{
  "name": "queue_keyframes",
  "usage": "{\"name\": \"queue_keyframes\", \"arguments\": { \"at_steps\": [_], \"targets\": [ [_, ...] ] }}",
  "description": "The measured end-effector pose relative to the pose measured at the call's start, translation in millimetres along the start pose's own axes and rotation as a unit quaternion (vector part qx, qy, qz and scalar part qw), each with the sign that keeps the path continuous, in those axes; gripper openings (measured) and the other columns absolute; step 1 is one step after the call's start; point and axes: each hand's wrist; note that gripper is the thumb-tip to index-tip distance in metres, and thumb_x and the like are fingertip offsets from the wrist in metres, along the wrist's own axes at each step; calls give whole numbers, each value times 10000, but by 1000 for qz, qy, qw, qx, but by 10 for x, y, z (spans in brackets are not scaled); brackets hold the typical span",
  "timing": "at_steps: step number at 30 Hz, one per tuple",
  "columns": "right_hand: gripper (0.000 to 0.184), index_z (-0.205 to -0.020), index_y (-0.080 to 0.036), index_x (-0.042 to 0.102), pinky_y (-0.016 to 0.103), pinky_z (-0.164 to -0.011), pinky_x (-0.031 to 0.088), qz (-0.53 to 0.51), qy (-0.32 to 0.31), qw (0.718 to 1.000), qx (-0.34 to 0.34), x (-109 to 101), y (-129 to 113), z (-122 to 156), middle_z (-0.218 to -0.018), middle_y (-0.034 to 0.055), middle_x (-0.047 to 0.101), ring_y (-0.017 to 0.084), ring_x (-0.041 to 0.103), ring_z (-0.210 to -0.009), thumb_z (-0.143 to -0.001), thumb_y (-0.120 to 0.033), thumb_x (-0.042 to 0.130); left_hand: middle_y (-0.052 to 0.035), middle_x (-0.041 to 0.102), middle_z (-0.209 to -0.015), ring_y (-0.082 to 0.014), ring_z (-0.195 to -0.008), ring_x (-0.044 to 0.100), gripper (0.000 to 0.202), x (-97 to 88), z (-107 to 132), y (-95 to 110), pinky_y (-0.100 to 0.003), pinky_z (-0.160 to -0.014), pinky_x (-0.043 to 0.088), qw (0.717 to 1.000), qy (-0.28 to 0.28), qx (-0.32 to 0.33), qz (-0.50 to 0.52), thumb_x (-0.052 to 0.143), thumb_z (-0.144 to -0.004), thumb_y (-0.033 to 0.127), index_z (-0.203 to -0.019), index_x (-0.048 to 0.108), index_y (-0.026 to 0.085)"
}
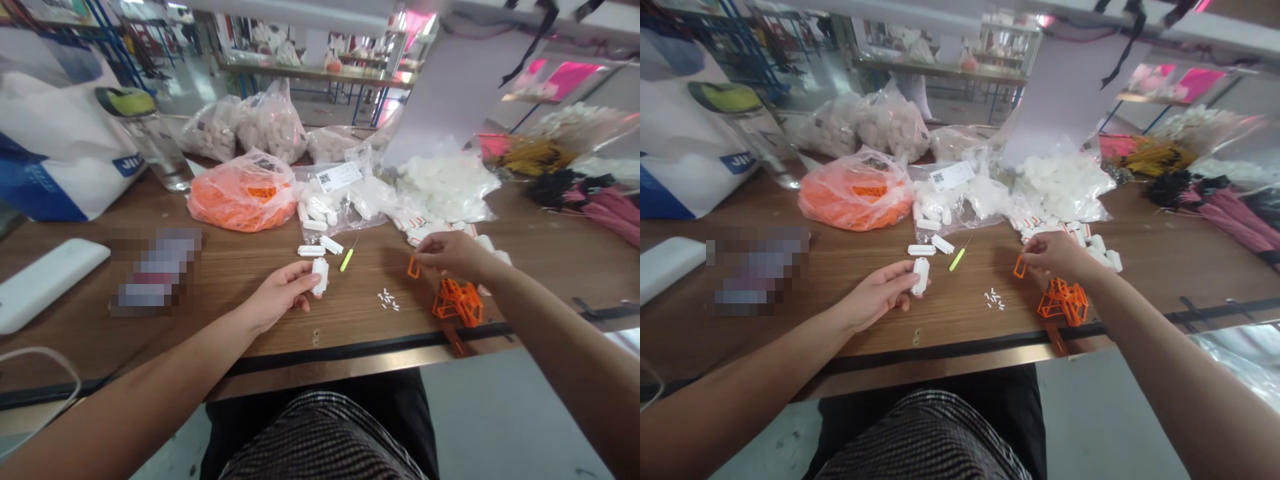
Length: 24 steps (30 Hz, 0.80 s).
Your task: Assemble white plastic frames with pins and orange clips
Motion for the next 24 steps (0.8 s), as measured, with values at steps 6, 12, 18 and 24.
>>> {"name": "queue_keyframes", "arguments": {
  "at_steps": [6, 12, 18, 24],
  "targets": [
    [243, -836, -165, 719, 268, -523, 517, -142, -7, 989, -46, 192, -296, -61, -693, 39, 729, 138, 630, -565, -668, -340, 730, -30, 625, -908, -101, -727, 571, 291, 35, 17, -12, -167, -501, 434, 999, -6, -18, 37, 719, -789, 330, -997, 628, 148],
    [97, -825, -200, 728, 282, -573, 515, -109, 126, 935, -313, 525, -881, 389, -778, 35, 724, 144, 645, -654, -814, -252, 647, -63, 648, -988, -115, -748, 608, 349, 83, 28, -54, -173, -490, 450, 996, -26, -50, 75, 707, -803, 309, -1102, 608, 157],
    [171, -938, -205, 696, 312, -669, 539, -1, 180, 838, -515, 835, -1018, 589, -867, 41, 721, 160, 625, -766, -864, -104, 579, -57, 629, -957, -138, -809, 617, 338, 86, 44, -40, -165, -508, 466, 996, -58, -31, 61, 695, -823, 332, -1107, 609, 170],
    [177, -968, -173, 677, 310, -648, 540, 42, 182, 815, -548, 915, -987, 606, -866, 57, 711, 171, 605, -758, -858, -81, 573, -49, 601, -1011, -143, -831, 600, 360, 101, 59, -45, -188, -534, 485, 998, -45, -16, 39, 704, -811, 340, -1124, 610, 188]
  ]
}}
Point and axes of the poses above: each hand's wrist, its own z-axis away from the middle knuckle, its own x-axis out of the palm, y = z × x
